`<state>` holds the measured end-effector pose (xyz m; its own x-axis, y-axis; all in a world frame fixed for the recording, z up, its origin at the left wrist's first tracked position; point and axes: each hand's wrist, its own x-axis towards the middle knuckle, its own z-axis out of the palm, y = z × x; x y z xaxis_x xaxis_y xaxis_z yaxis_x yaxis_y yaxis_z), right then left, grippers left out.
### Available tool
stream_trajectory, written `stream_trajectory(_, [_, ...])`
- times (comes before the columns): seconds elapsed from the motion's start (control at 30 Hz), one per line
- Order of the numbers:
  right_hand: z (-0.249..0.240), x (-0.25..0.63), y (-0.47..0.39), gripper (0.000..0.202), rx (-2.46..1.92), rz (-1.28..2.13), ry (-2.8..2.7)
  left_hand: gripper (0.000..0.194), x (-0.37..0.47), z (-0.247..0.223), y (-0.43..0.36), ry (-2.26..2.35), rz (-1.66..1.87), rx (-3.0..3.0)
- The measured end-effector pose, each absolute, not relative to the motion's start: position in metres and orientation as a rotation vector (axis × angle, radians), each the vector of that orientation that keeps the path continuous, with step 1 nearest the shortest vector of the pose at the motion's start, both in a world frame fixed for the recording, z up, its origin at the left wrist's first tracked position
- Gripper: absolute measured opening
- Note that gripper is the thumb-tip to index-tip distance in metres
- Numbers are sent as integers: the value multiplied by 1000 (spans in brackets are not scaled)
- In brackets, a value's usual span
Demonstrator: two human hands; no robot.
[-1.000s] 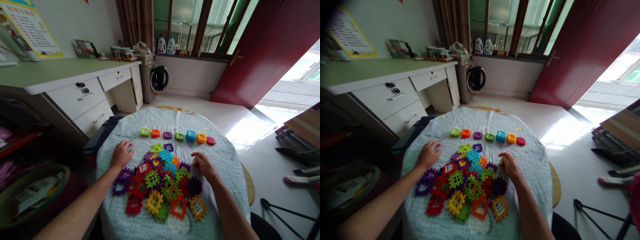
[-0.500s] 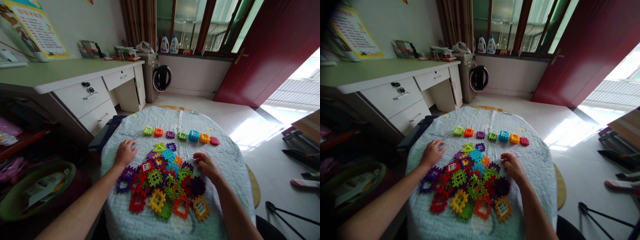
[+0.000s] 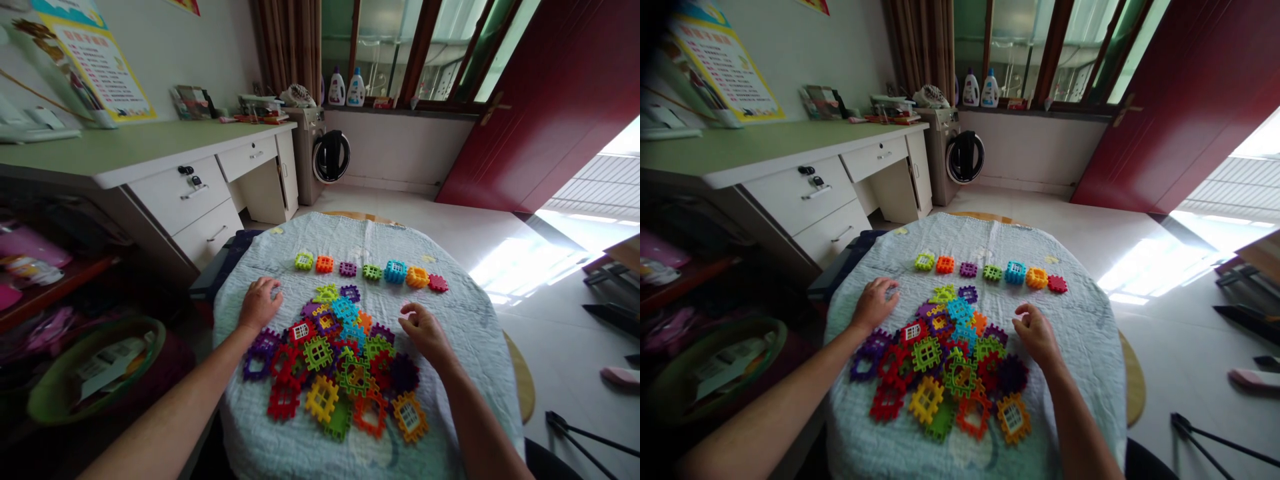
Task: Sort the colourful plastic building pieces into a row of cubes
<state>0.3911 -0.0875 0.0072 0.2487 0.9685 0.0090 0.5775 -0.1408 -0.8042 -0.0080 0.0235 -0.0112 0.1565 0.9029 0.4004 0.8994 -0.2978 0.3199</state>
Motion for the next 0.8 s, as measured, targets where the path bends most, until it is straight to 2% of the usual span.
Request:
stream_trajectory(0.23, [-4, 397, -87, 35, -1783, 605, -1514, 24, -8, 8, 24, 1767, 680, 2408])
stream_trajectory(0.37, [-11, 399, -86, 32, -1808, 475, -1693, 21, 20, 38, 6, 1608, 807, 2476])
stream_trajectory(0.5, [-14, 398, -87, 29, -1797, 390, -1806, 18, 54, 60, -13, 1344, 701, 2471])
stream_trajectory(0.63, [-14, 399, -89, 29, -1796, 346, -1882, 15, 72, 62, -23, 1240, 521, 2437])
stream_trajectory(0.8, [-13, 400, -90, 31, -1804, 343, -1927, 14, 80, 51, -30, 1395, 340, 2336])
